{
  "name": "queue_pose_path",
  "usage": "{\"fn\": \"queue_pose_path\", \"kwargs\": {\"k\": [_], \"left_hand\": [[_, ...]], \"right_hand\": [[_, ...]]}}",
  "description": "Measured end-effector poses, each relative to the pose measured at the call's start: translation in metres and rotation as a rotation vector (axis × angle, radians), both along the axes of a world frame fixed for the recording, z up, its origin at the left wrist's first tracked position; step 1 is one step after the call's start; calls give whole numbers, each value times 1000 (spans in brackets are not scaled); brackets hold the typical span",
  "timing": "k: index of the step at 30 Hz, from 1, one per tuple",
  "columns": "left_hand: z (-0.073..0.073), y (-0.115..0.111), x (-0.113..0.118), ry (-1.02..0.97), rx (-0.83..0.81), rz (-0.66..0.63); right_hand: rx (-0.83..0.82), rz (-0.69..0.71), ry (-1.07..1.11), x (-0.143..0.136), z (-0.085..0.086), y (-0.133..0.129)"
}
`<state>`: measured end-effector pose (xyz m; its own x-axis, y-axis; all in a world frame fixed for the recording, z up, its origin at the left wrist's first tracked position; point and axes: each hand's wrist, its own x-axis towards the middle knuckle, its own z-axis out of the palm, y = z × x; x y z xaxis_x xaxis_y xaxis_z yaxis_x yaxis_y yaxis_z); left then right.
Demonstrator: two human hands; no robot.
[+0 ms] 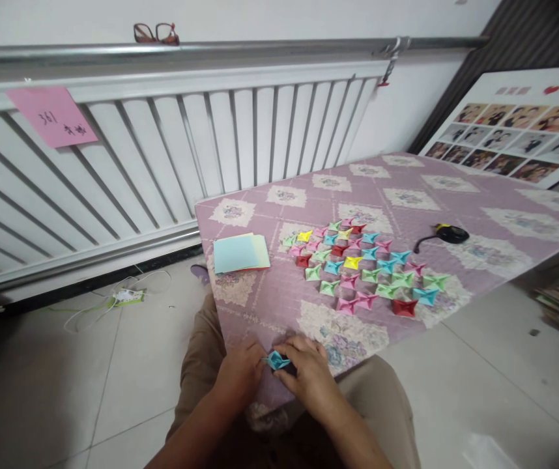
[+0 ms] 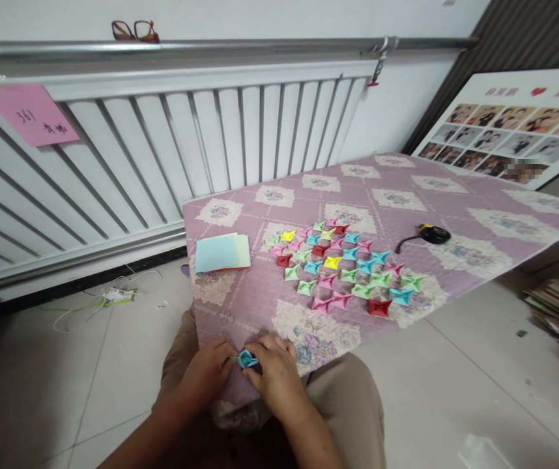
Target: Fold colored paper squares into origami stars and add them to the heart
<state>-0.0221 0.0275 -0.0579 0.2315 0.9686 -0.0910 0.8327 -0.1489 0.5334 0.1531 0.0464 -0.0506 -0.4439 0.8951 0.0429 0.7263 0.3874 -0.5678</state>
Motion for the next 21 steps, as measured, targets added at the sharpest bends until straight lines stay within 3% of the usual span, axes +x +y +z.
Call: {"fn": "queue_pose_path", "kwargs": {"k": [12, 21], "left_hand": [[4, -3, -5, -175, 22, 4], [-5, -5, -2, -122, 43, 18]], "right_hand": [[27, 33, 164, 19, -12, 3], [125, 14, 144, 16, -16, 1]]}}
